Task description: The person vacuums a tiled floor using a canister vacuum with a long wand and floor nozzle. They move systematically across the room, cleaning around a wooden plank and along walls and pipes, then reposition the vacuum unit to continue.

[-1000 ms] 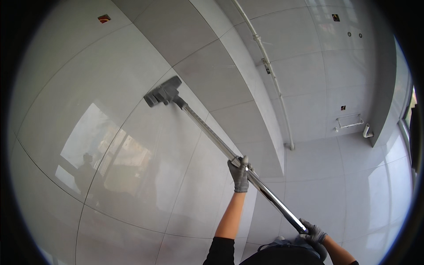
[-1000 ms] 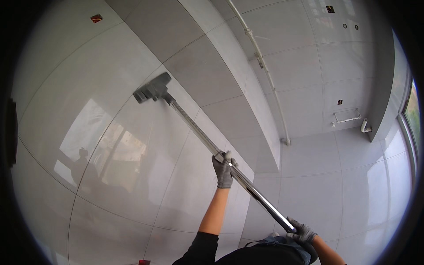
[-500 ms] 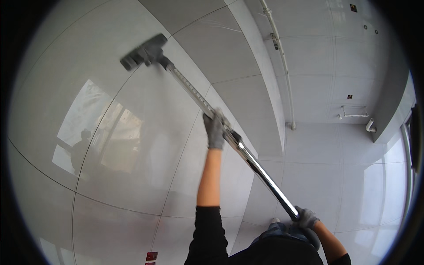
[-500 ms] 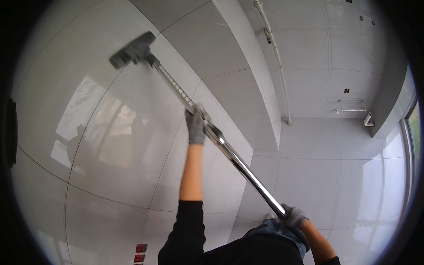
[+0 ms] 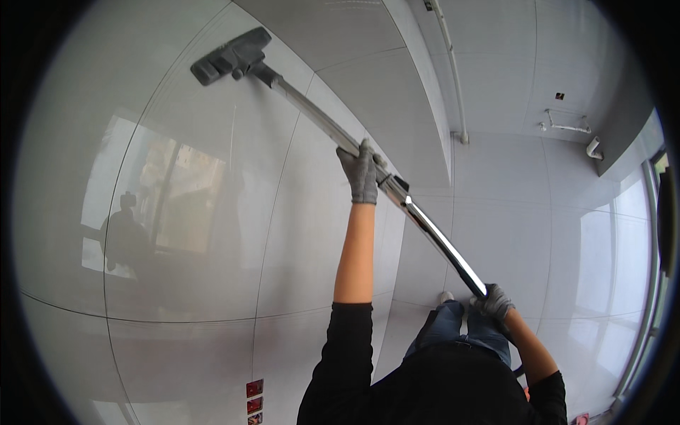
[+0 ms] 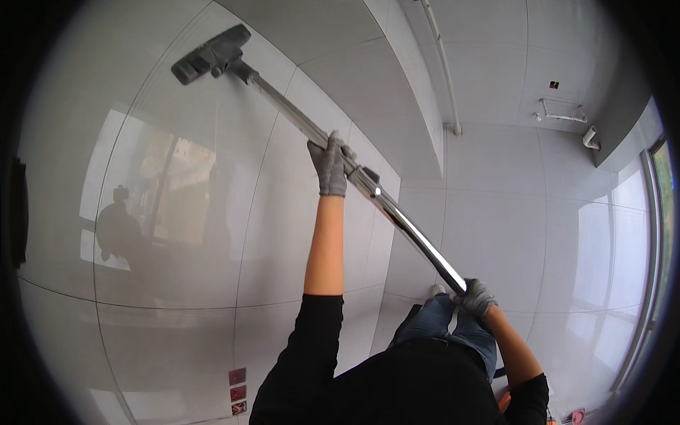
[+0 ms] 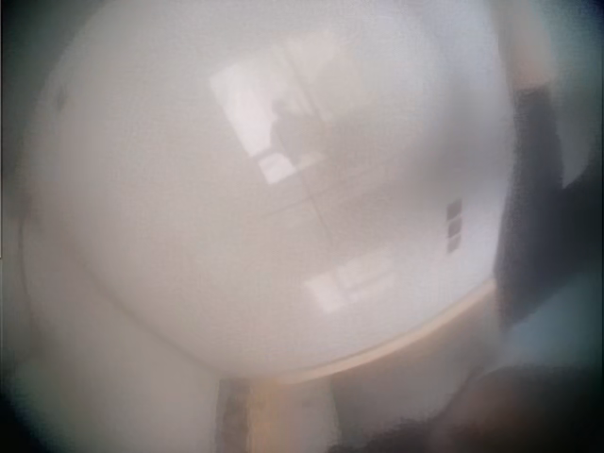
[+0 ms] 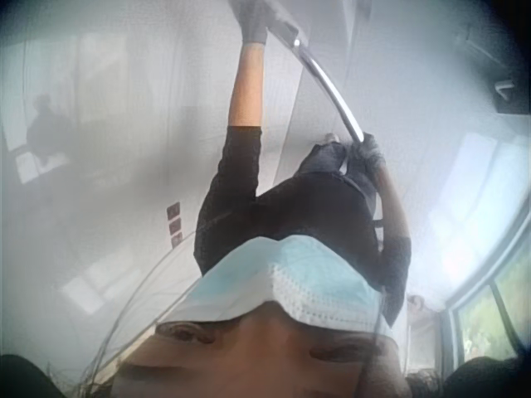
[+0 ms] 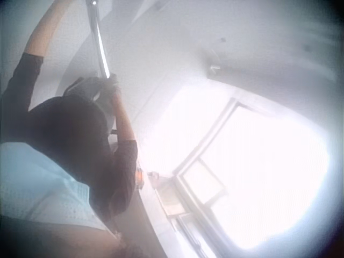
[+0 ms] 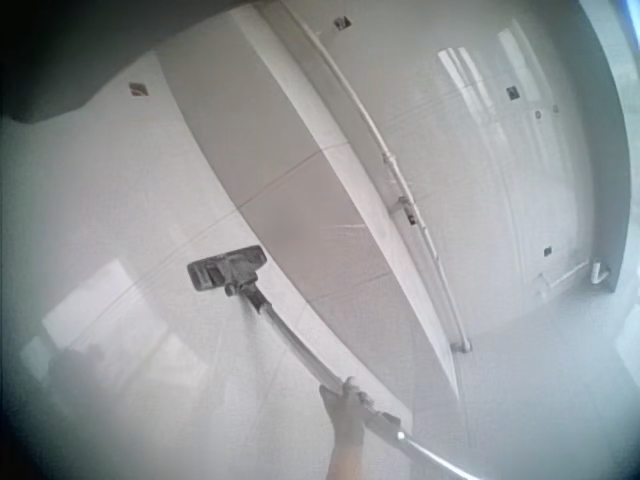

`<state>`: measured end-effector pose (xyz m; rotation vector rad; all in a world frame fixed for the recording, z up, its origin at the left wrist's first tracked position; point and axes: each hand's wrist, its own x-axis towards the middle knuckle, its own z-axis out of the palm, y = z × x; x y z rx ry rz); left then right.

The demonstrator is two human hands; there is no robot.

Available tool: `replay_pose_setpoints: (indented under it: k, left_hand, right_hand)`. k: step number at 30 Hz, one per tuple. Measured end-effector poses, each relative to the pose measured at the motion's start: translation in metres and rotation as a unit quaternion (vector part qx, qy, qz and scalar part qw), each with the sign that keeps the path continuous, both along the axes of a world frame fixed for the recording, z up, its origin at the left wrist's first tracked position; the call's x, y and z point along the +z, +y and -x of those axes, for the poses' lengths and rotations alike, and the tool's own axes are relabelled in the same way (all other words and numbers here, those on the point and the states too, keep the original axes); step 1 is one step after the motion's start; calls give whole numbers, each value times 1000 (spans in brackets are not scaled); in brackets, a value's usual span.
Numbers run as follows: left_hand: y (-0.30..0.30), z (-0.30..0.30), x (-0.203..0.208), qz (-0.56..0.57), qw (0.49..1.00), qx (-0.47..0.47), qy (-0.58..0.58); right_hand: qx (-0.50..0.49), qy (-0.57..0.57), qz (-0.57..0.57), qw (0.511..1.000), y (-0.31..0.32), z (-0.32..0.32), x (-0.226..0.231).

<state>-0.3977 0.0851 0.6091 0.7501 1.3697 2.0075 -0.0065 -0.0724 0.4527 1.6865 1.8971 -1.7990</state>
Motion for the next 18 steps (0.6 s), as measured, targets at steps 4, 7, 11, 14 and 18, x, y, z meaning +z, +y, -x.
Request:
replay_pose_setpoints:
  k: [4, 7, 11, 14, 18]
  left_hand:
    - [-20, -24, -11, -17, 996, -40, -77]
    - [-103, -79, -78, 82, 989, -32, -123]
    - [-212, -143, -155, 192, 946, 41, -260]
    - [-197, -134, -149, 205, 943, 30, -260]
    - [-91, -56, -79, 136, 982, -39, -128]
  right_hand:
    - [14, 14, 85, 996, -12, -23, 20]
    - [70, -91, 100, 988, -79, -90, 15]
    - [127, -243, 164, 948, -161, -170, 16]
    - [140, -257, 115, 949, -164, -152, 18]
    - [-59, -52, 144, 986, -119, -48, 28]
